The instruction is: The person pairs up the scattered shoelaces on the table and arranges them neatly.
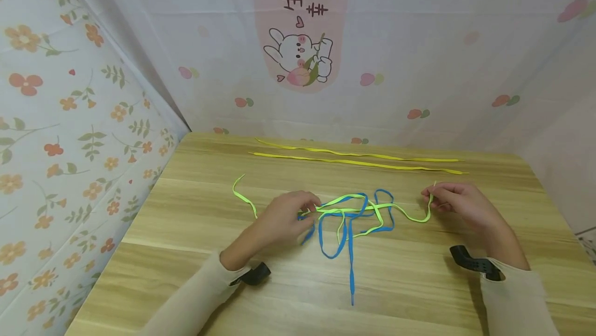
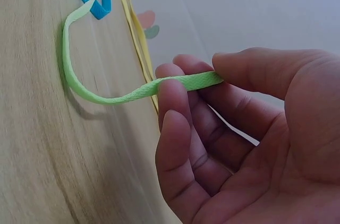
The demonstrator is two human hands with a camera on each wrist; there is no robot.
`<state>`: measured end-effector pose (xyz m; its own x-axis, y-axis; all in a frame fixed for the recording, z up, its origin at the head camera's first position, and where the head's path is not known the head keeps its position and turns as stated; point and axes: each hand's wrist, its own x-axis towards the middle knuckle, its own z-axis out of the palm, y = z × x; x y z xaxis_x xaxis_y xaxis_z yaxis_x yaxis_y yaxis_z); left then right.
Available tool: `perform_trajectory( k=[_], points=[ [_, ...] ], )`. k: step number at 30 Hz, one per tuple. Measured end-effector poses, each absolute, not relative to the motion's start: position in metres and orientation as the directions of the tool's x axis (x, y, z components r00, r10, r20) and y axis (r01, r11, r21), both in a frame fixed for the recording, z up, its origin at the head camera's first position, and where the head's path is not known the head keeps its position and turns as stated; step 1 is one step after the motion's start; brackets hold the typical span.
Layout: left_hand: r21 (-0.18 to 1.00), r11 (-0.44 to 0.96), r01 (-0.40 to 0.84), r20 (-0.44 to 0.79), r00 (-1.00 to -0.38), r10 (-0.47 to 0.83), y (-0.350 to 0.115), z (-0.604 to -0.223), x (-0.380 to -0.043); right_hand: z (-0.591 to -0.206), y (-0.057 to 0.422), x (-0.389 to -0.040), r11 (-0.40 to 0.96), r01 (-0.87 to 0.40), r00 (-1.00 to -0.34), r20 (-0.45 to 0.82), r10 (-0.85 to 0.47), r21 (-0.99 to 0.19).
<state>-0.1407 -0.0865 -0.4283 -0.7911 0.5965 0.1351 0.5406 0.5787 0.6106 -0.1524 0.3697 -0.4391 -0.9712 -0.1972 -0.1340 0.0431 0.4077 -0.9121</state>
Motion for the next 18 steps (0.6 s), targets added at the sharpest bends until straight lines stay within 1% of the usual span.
perform_trajectory(
  k=[4, 7, 9, 13, 18],
  points=[
    [0.536, 0.544, 0.646, 0.148, -0.706, 0.692, -0.072, -0.441, -0.13, -0.438, 0.369, -0.152, 0.424, 0.047, -0.972, -0.139, -0.19, -0.904],
    [0.461, 0.545, 0.7, 0.148, -0.667, 0.731, -0.063, -0.447, -0.124, -0.437, 0.368, -0.152, 0.444, 0.047, -0.973, -0.14, -0.181, -0.895],
    [0.422, 0.557, 0.715, 0.136, -0.657, 0.741, -0.058, -0.448, -0.122, -0.437, 0.367, -0.153, 0.45, 0.048, -0.973, -0.143, -0.179, -0.892],
    [0.381, 0.562, 0.734, 0.128, -0.644, 0.754, -0.05, -0.453, -0.119, -0.436, 0.366, -0.153, 0.455, 0.051, -0.973, -0.147, -0.178, -0.889],
    [0.332, 0.587, 0.738, 0.125, -0.652, 0.748, -0.047, -0.454, -0.117, -0.436, 0.366, -0.154, 0.448, 0.047, -0.974, -0.141, -0.179, -0.893]
  ],
)
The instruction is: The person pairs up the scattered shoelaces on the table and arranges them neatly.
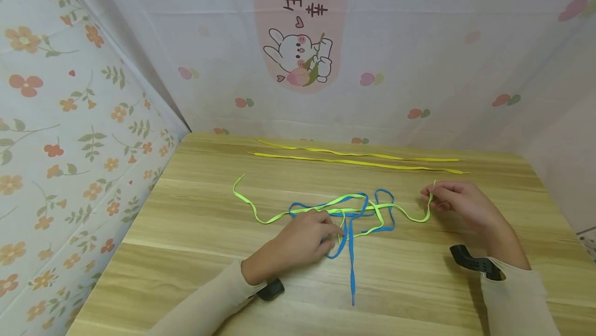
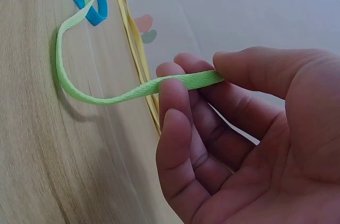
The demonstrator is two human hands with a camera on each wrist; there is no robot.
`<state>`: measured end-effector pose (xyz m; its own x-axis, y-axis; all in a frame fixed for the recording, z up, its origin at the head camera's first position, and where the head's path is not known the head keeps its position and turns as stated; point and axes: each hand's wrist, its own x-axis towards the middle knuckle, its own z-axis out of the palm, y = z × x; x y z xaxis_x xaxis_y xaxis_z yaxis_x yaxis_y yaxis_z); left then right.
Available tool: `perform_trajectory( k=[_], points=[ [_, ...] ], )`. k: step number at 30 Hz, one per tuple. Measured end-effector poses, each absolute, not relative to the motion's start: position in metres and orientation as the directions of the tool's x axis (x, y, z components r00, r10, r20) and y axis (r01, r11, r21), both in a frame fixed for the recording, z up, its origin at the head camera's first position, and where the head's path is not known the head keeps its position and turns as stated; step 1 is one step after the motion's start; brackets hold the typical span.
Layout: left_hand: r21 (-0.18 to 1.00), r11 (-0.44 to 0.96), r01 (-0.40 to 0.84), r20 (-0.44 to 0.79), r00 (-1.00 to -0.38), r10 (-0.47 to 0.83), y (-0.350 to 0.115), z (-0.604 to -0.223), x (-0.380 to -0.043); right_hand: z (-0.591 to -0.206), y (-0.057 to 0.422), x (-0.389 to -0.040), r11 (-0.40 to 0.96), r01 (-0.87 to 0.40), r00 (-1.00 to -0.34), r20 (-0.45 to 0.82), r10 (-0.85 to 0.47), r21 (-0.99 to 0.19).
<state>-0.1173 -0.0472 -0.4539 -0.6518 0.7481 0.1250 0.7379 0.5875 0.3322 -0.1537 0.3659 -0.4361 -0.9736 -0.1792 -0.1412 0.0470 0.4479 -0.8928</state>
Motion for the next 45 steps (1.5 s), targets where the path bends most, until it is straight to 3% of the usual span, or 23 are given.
perform_trajectory(
  k=[10, 19, 25, 29, 32, 45],
  points=[
    [0.343, 0.639, 0.689, 0.172, -0.715, 0.678, -0.051, -0.458, -0.122, -0.436, 0.37, -0.153, 0.436, 0.051, -0.976, -0.138, -0.17, -0.898],
    [0.465, 0.646, 0.605, 0.121, -0.766, 0.631, -0.056, -0.455, -0.13, -0.437, 0.377, -0.153, 0.4, 0.053, -0.976, -0.132, -0.173, -0.915],
    [0.447, 0.63, 0.635, 0.148, -0.747, 0.647, -0.058, -0.457, -0.132, -0.437, 0.379, -0.152, 0.403, 0.052, -0.977, -0.13, -0.167, -0.914],
    [0.409, 0.597, 0.69, 0.218, -0.709, 0.67, -0.061, -0.479, -0.139, -0.438, 0.381, -0.151, 0.392, 0.044, -0.978, -0.12, -0.172, -0.919],
    [0.46, 0.575, 0.676, 0.205, -0.711, 0.672, -0.063, -0.48, -0.142, -0.439, 0.383, -0.151, 0.367, 0.04, -0.977, -0.113, -0.18, -0.929],
    [0.755, 0.525, 0.393, 0.088, -0.854, 0.513, -0.11, -0.425, -0.166, -0.438, 0.397, -0.148, 0.161, 0.063, -0.979, -0.092, -0.179, -0.985]
  ],
)
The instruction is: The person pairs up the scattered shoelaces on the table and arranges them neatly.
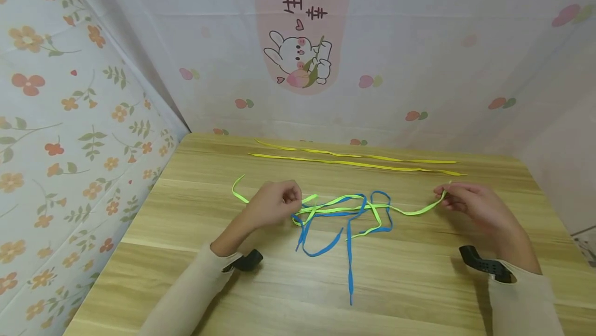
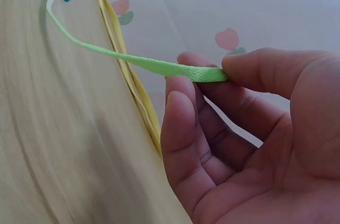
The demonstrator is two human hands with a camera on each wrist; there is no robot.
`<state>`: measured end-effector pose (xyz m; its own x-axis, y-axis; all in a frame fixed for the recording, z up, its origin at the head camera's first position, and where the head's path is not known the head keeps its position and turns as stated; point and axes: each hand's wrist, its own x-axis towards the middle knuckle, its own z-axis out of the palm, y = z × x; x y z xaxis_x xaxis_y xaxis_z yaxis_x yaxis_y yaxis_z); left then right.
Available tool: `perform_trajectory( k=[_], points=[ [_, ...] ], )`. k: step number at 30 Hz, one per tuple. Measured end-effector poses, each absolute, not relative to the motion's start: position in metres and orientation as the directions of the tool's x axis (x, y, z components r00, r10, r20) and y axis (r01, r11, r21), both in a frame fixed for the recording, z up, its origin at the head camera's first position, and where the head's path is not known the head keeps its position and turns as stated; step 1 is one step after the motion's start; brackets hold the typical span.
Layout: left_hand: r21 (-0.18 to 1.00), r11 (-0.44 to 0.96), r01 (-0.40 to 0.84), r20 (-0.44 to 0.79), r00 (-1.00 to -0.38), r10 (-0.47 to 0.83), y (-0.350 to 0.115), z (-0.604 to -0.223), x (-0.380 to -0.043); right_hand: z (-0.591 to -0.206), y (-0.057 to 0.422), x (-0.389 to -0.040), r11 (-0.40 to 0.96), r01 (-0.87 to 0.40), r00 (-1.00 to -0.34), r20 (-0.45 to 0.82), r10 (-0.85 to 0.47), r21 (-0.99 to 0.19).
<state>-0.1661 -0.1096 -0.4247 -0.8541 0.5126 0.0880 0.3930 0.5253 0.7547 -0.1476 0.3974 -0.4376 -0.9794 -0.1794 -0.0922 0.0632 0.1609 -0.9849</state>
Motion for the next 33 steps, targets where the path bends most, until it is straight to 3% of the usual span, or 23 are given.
perform_trajectory(
  k=[5, 11, 23, 33],
  points=[
    [0.796, 0.515, 0.318, 0.082, -0.9, 0.428, -0.134, -0.41, -0.176, -0.436, 0.406, -0.144, 0.048, 0.06, -0.981, -0.068, -0.181, -0.997],
    [0.842, 0.489, 0.23, 0.057, -0.938, 0.342, -0.16, -0.396, -0.183, -0.432, 0.417, -0.14, 0.012, 0.029, -0.984, -0.031, -0.176, -0.999],
    [0.862, 0.485, 0.149, 0.018, -0.964, 0.266, -0.197, -0.392, -0.194, -0.426, 0.43, -0.133, -0.06, 0.041, -0.988, -0.032, -0.151, -0.997],
    [0.929, 0.357, 0.102, 0.04, -0.983, 0.178, -0.222, -0.384, -0.199, -0.423, 0.444, -0.127, -0.184, 0.007, -0.992, 0.017, -0.128, -0.983]
  ],
)
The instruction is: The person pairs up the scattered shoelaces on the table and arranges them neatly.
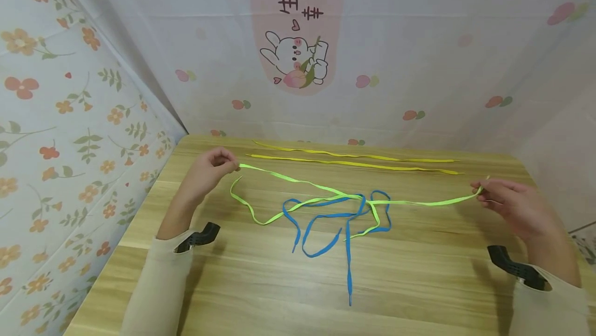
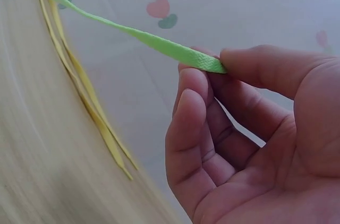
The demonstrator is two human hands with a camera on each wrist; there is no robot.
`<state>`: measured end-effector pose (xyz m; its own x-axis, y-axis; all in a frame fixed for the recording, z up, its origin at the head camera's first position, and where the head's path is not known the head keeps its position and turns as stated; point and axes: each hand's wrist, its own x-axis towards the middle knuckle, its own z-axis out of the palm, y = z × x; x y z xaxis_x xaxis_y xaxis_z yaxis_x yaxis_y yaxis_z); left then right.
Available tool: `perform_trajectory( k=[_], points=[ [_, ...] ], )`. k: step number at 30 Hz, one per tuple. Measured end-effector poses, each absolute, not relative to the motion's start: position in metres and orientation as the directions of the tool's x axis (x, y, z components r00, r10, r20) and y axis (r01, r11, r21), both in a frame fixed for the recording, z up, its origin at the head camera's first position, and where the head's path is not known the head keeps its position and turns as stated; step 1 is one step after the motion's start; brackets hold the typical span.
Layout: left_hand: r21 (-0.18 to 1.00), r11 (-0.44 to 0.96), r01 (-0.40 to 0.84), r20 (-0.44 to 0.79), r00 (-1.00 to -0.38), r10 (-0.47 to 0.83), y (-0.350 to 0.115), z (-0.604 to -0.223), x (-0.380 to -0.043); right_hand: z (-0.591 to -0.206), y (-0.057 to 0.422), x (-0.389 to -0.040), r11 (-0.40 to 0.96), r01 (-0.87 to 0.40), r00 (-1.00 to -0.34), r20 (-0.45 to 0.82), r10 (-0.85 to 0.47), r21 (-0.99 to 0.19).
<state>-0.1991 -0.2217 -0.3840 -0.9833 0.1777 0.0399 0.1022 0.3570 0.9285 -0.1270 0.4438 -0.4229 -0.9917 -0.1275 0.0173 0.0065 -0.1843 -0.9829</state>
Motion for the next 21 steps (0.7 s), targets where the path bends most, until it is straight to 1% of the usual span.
perform_trajectory(
  k=[6, 12, 17, 21],
  points=[
    [0.951, 0.285, 0.122, 0.088, -0.988, 0.129, -0.229, -0.378, -0.198, -0.421, 0.449, -0.125, -0.269, -0.052, -0.982, 0.099, -0.163, -0.962],
    [0.979, 0.152, 0.135, 0.125, -0.99, 0.072, -0.234, -0.375, -0.197, -0.419, 0.456, -0.123, -0.429, -0.059, -0.973, 0.148, -0.176, -0.901],
    [0.987, -0.005, 0.161, 0.161, -0.987, 0.004, -0.238, -0.372, -0.196, -0.416, 0.46, -0.12, -0.615, -0.048, -0.966, 0.192, -0.17, -0.787],
    [0.973, -0.139, 0.186, 0.182, -0.983, -0.04, -0.24, -0.37, -0.195, -0.412, 0.46, -0.119, -0.736, -0.057, -0.941, 0.282, -0.185, -0.675]
  ],
)
